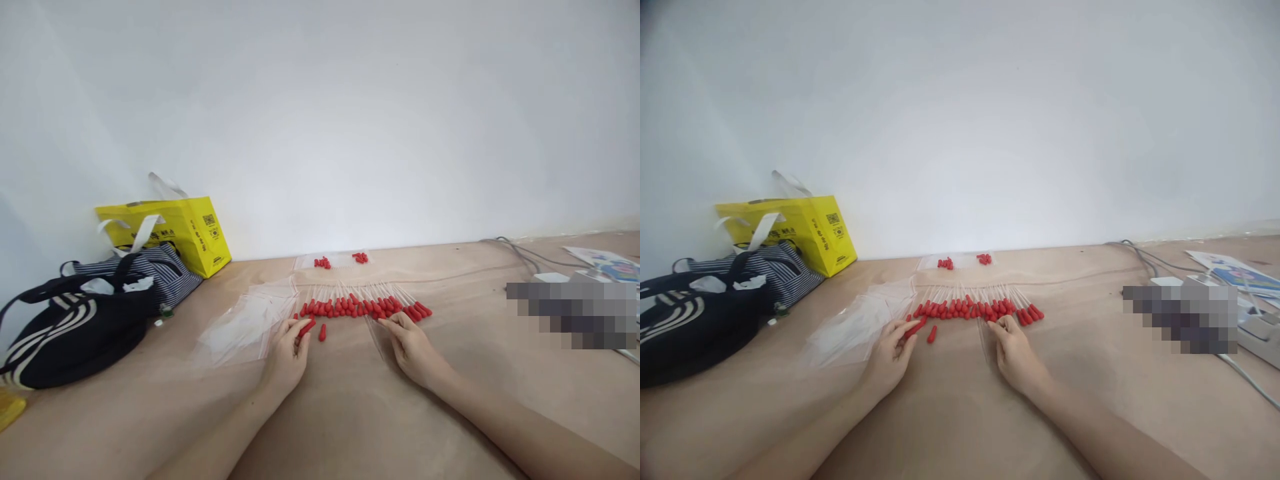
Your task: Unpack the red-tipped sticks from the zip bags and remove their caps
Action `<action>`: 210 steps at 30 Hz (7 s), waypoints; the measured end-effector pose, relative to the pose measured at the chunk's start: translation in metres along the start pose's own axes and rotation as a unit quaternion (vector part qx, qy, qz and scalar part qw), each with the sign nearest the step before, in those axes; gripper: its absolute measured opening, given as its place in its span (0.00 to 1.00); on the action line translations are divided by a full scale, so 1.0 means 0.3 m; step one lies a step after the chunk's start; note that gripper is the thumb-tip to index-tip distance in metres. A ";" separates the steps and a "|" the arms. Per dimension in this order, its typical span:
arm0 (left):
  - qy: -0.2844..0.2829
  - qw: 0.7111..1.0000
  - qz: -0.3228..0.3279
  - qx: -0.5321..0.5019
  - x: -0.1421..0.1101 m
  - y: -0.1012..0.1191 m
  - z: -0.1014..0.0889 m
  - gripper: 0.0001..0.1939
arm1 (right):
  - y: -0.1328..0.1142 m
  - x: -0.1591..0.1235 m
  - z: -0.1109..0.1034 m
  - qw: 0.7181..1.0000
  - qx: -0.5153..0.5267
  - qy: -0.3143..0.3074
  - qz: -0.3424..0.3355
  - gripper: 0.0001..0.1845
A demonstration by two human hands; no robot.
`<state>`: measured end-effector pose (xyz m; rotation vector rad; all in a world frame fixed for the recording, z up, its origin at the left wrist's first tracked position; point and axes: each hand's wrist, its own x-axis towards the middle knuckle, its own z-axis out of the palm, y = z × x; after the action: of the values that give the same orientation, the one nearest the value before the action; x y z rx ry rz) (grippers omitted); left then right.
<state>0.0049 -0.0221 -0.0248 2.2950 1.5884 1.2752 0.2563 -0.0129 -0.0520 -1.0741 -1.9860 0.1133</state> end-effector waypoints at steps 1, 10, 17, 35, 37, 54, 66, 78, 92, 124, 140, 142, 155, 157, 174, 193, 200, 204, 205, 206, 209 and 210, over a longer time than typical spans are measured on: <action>-0.004 1.000 -0.019 -0.008 0.000 -0.005 0.005 0.12 | -0.001 0.000 0.004 1.000 0.003 0.001 0.000 0.17; -0.061 0.990 -0.107 -0.062 0.003 -0.015 0.022 0.09 | -0.035 0.017 0.034 1.000 0.003 -0.015 -0.014 0.09; -0.065 0.990 -0.105 -0.060 0.010 -0.013 0.010 0.11 | -0.053 0.017 0.022 0.999 -0.006 -0.012 -0.035 0.09; -0.159 0.966 0.121 0.163 0.240 -0.019 -0.003 0.08 | -0.028 0.021 -0.031 0.998 -0.057 0.023 -0.013 0.11; -0.156 0.966 0.130 0.162 0.245 -0.019 0.009 0.06 | -0.029 0.021 -0.032 0.998 -0.060 0.023 -0.011 0.12; 0.042 0.995 0.052 -0.073 0.029 0.018 -0.037 0.07 | -0.080 0.023 -0.024 0.995 -0.070 0.042 -0.054 0.10; -0.113 0.967 0.090 -0.212 -0.035 0.082 0.042 0.06 | -0.120 0.034 -0.016 0.969 -0.138 0.093 -0.182 0.09; -0.065 0.970 0.233 0.038 -0.021 0.107 0.031 0.08 | -0.131 0.026 0.015 0.956 -0.153 0.040 -0.245 0.11; -0.045 0.961 0.269 0.032 -0.033 0.103 0.038 0.10 | -0.131 0.021 0.000 0.962 -0.109 0.046 -0.247 0.09; -0.013 0.997 -0.072 -0.004 0.018 -0.047 0.047 0.16 | -0.064 0.007 0.086 0.993 -0.101 -0.028 -0.057 0.26; 0.034 0.997 0.001 0.072 0.038 -0.047 -0.031 0.15 | -0.113 0.026 0.076 0.993 -0.081 -0.081 -0.020 0.15; 0.018 0.997 0.010 0.073 0.032 -0.041 -0.026 0.15 | -0.117 0.027 0.073 0.992 -0.085 -0.090 -0.013 0.15; 0.027 0.986 0.008 0.166 0.078 -0.103 -0.080 0.06 | -0.114 0.016 0.040 0.998 -0.063 -0.023 -0.016 0.13; -0.010 0.975 -0.015 0.221 0.097 -0.115 -0.089 0.06 | -0.110 0.014 0.038 0.998 -0.060 -0.014 -0.018 0.12; 0.012 0.961 0.080 0.266 0.071 -0.013 -0.174 0.09 | -0.115 0.026 0.009 0.997 -0.065 0.023 -0.036 0.11; -0.047 0.963 0.261 0.040 -0.009 0.091 -0.010 0.05 | -0.116 0.041 0.014 0.963 -0.155 0.066 -0.209 0.06; -0.093 0.960 0.262 0.029 0.006 0.082 0.015 0.08 | -0.111 0.032 0.025 0.970 -0.140 0.025 -0.199 0.07; -0.083 0.959 0.272 0.022 0.001 0.073 0.034 0.08 | -0.116 0.028 0.027 0.971 -0.123 0.028 -0.204 0.08; -0.082 0.958 0.274 0.023 -0.001 0.073 0.036 0.08 | -0.118 0.029 0.025 0.971 -0.118 0.029 -0.204 0.09; -0.081 0.957 0.276 0.024 -0.003 0.074 0.036 0.08 | -0.121 0.029 0.021 0.972 -0.112 0.030 -0.203 0.09; -0.085 0.956 0.279 0.022 -0.007 0.081 0.031 0.08 | -0.132 0.030 0.008 0.974 -0.095 0.036 -0.203 0.10; -0.088 0.956 0.278 0.020 -0.008 0.084 0.029 0.08 | -0.135 0.030 0.005 0.974 -0.091 0.037 -0.203 0.10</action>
<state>0.0290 -0.0324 -0.0196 2.9078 0.9468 1.0750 0.2266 -0.0314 -0.0295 -0.7490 -2.1344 -0.3294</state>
